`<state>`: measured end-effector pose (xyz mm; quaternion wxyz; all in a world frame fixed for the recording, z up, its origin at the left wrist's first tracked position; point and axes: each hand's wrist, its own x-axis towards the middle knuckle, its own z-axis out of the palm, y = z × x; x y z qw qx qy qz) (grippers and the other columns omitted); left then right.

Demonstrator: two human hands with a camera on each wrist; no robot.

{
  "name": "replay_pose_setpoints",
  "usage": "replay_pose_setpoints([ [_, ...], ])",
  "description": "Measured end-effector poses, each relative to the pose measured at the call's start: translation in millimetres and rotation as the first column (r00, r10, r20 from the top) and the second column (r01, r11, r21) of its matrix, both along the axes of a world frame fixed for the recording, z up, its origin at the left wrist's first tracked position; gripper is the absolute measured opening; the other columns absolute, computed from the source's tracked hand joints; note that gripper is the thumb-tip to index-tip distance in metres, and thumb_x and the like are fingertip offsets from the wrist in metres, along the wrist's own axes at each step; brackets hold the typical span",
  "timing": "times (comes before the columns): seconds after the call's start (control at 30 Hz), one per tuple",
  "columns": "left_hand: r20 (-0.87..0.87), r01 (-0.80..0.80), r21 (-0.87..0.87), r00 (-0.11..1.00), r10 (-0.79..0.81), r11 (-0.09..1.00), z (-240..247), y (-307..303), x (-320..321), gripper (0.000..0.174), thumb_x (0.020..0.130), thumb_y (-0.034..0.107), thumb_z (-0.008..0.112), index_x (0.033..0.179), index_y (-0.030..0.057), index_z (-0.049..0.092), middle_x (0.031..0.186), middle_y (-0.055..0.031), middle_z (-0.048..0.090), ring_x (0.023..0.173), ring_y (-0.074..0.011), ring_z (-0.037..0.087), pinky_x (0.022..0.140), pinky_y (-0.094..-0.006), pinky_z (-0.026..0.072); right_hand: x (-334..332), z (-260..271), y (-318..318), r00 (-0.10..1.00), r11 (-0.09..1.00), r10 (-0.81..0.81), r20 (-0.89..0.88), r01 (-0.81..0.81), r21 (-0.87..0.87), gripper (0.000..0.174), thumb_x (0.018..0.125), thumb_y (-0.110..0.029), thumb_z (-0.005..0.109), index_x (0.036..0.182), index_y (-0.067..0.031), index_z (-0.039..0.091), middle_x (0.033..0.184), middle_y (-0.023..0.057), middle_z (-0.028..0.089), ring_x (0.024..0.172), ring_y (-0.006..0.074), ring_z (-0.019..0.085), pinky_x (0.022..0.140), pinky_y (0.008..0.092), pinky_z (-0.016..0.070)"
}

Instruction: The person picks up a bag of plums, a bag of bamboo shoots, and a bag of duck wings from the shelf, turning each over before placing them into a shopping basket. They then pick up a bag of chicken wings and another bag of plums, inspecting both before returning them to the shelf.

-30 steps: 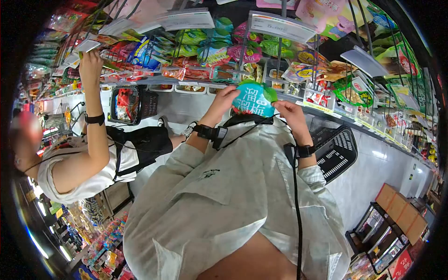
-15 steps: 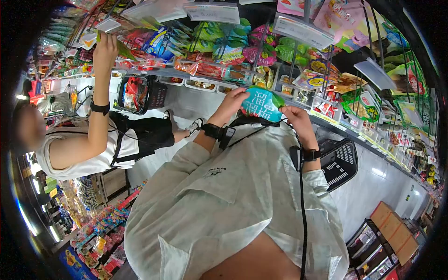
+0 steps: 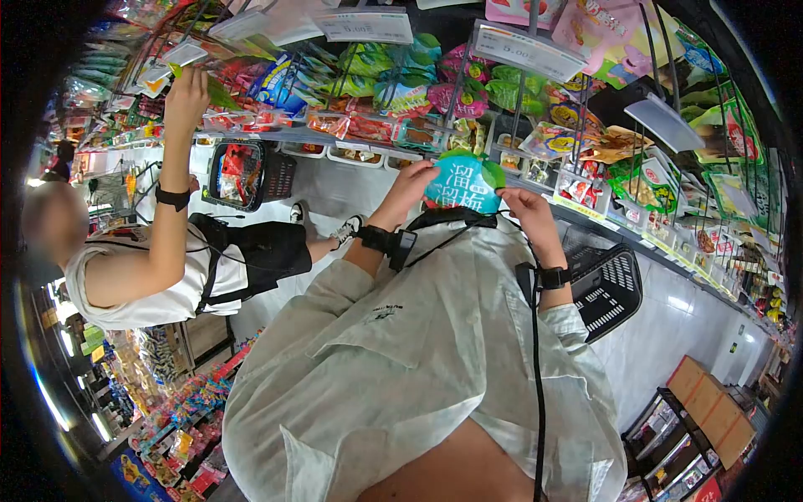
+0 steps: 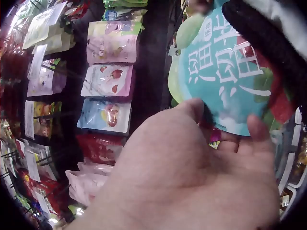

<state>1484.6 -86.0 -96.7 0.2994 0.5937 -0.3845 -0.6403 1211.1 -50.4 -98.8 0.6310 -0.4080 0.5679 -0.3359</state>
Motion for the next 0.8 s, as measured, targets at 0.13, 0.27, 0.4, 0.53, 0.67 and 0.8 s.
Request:
replay_pose_setpoints([
  [0.13, 0.028, -0.004, -0.008, 1.000, 0.004, 1.000, 3.4, -0.5, -1.7, 0.033, 0.094, 0.036, 0.061, 0.109, 0.0066, 0.065, 0.097, 0.0013, 0.064, 0.086, -0.0098, 0.057, 0.067, -0.0287, 0.0437, -1.6, -4.1, 1.1, 1.000, 1.000, 0.001, 0.026, -0.001, -0.019, 0.022, 0.099, -0.020, 0.061, 0.106, -0.0032, 0.073, 0.083, -0.0068, 0.062, 0.071, 0.0030, 0.047, 0.067, 0.0201, 0.0390],
  [0.27, 0.070, 0.006, -0.003, 0.998, -0.006, 1.000, -3.3, -1.6, 1.8, 0.037, 0.094, 0.038, 0.060, 0.113, 0.0062, 0.065, 0.100, 0.0002, 0.064, 0.089, -0.0103, 0.057, 0.068, -0.0289, 0.0442, -1.3, -11.3, -1.2, 0.999, 1.000, -0.011, 0.047, 0.011, 0.000, 0.023, 0.099, -0.019, 0.061, 0.108, -0.0018, 0.073, 0.084, -0.0053, 0.063, 0.072, 0.0034, 0.049, 0.068, 0.0202, 0.0411],
  [0.4, 0.051, 0.015, 0.017, 0.999, -0.016, 1.000, -8.2, -3.0, 6.0, 0.036, 0.095, 0.037, 0.059, 0.115, 0.0077, 0.064, 0.101, 0.0013, 0.065, 0.090, -0.0095, 0.057, 0.069, -0.0283, 0.0442, 1.2, -11.7, -4.4, 0.998, 1.000, -0.009, 0.069, 0.007, 0.030, 0.024, 0.098, -0.018, 0.061, 0.110, -0.0003, 0.072, 0.087, -0.0036, 0.065, 0.076, 0.0040, 0.052, 0.072, 0.0209, 0.0434],
  [0.53, 0.038, 0.005, 0.029, 0.999, -0.007, 1.000, -14.1, -4.5, 11.0, 0.037, 0.095, 0.037, 0.060, 0.118, 0.0079, 0.064, 0.103, 0.0012, 0.065, 0.090, -0.0095, 0.058, 0.069, -0.0281, 0.0444, 4.6, -13.8, -7.2, 0.996, 1.000, 0.014, 0.087, -0.016, 0.021, 0.025, 0.098, -0.018, 0.061, 0.112, 0.0000, 0.071, 0.089, -0.0028, 0.066, 0.079, 0.0046, 0.055, 0.075, 0.0212, 0.0449],
  [0.67, 0.039, -0.033, 0.046, 0.999, 0.031, 0.998, -13.8, -1.4, 14.1, 0.029, 0.097, 0.035, 0.058, 0.111, 0.0102, 0.065, 0.096, 0.0037, 0.064, 0.084, -0.0072, 0.058, 0.066, -0.0263, 0.0430, 8.7, -14.0, -8.1, 0.997, 0.999, 0.026, 0.078, -0.028, 0.026, 0.026, 0.098, -0.019, 0.061, 0.113, -0.0006, 0.071, 0.092, -0.0026, 0.067, 0.082, 0.0049, 0.056, 0.076, 0.0213, 0.0461],
  [0.8, 0.033, -0.062, 0.052, 0.998, 0.061, 0.997, -16.0, 1.0, 16.9, 0.029, 0.097, 0.035, 0.058, 0.110, 0.0105, 0.065, 0.095, 0.0039, 0.064, 0.083, -0.0069, 0.057, 0.065, -0.0258, 0.0426, 13.4, -12.0, -6.7, 0.997, 1.000, 0.002, 0.080, -0.005, 0.030, 0.025, 0.099, -0.020, 0.061, 0.113, -0.0018, 0.072, 0.097, -0.0025, 0.067, 0.083, 0.0049, 0.057, 0.076, 0.0217, 0.0471],
])
